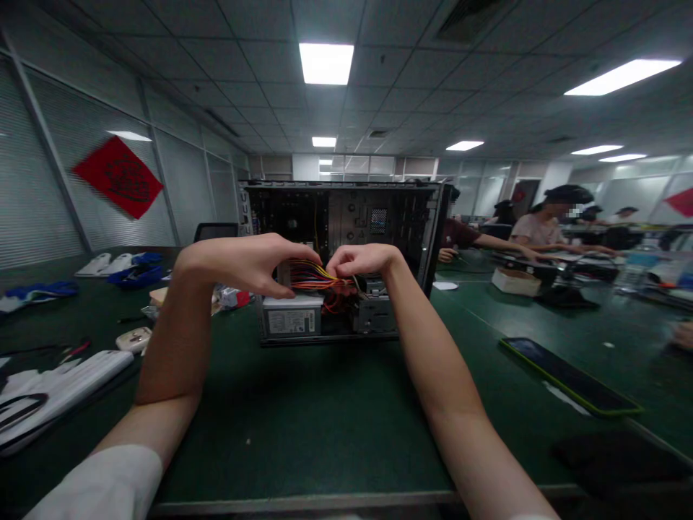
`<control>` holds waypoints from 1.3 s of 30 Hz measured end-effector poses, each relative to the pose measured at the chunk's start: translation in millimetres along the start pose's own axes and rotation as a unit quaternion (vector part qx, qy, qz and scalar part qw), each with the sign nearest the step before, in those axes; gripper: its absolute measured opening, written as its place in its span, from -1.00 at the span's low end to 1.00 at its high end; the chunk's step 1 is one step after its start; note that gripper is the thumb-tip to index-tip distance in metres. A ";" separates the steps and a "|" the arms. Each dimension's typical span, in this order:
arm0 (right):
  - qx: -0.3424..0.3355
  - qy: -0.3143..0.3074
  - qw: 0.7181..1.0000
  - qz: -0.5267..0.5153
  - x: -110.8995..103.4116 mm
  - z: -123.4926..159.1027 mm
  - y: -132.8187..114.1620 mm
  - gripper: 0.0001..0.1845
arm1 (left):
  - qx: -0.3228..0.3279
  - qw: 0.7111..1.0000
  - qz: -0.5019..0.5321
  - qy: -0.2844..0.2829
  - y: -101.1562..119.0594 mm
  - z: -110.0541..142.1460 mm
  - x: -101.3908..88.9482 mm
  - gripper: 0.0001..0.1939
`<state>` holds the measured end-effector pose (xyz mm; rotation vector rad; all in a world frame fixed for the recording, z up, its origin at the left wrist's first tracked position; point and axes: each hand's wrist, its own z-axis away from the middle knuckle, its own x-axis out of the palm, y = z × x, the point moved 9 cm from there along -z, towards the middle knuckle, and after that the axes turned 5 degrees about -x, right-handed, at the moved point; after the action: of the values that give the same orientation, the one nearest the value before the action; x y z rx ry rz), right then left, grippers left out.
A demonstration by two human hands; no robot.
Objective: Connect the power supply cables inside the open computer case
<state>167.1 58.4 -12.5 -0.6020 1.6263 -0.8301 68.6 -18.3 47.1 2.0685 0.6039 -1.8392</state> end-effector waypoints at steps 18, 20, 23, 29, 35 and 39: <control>0.009 -0.087 0.991 0.099 33.8 -3.0 -42.3 -0.50 | 0.161 0.973 0.052 0.156 49.1 7.9 -21.9 -0.51; 0.011 -0.060 0.991 0.115 26.3 -2.8 -38.9 -0.50 | 0.171 0.967 0.072 0.176 53.1 3.9 -22.9 -0.51; 0.007 0.002 0.989 0.151 9.5 -0.8 -33.3 -0.51 | 0.155 0.958 0.070 0.229 56.6 1.0 -25.3 -0.48; 0.026 0.047 0.985 0.163 -3.3 4.7 -25.4 -0.53 | 0.124 0.966 0.007 0.229 60.9 4.7 -22.3 -0.46; 0.041 0.140 0.985 0.093 1.9 -16.3 -37.1 -0.53 | -0.012 0.975 -0.059 0.213 5.3 44.6 -48.6 -0.44; 0.147 0.298 0.899 0.287 -14.1 -36.5 -32.0 -0.66 | -0.143 0.977 -0.020 0.154 -47.5 85.4 -56.0 -0.34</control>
<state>132.9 56.6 24.7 0.3910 2.0180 -0.8227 -33.7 -25.2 93.8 2.1648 0.9352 -1.3595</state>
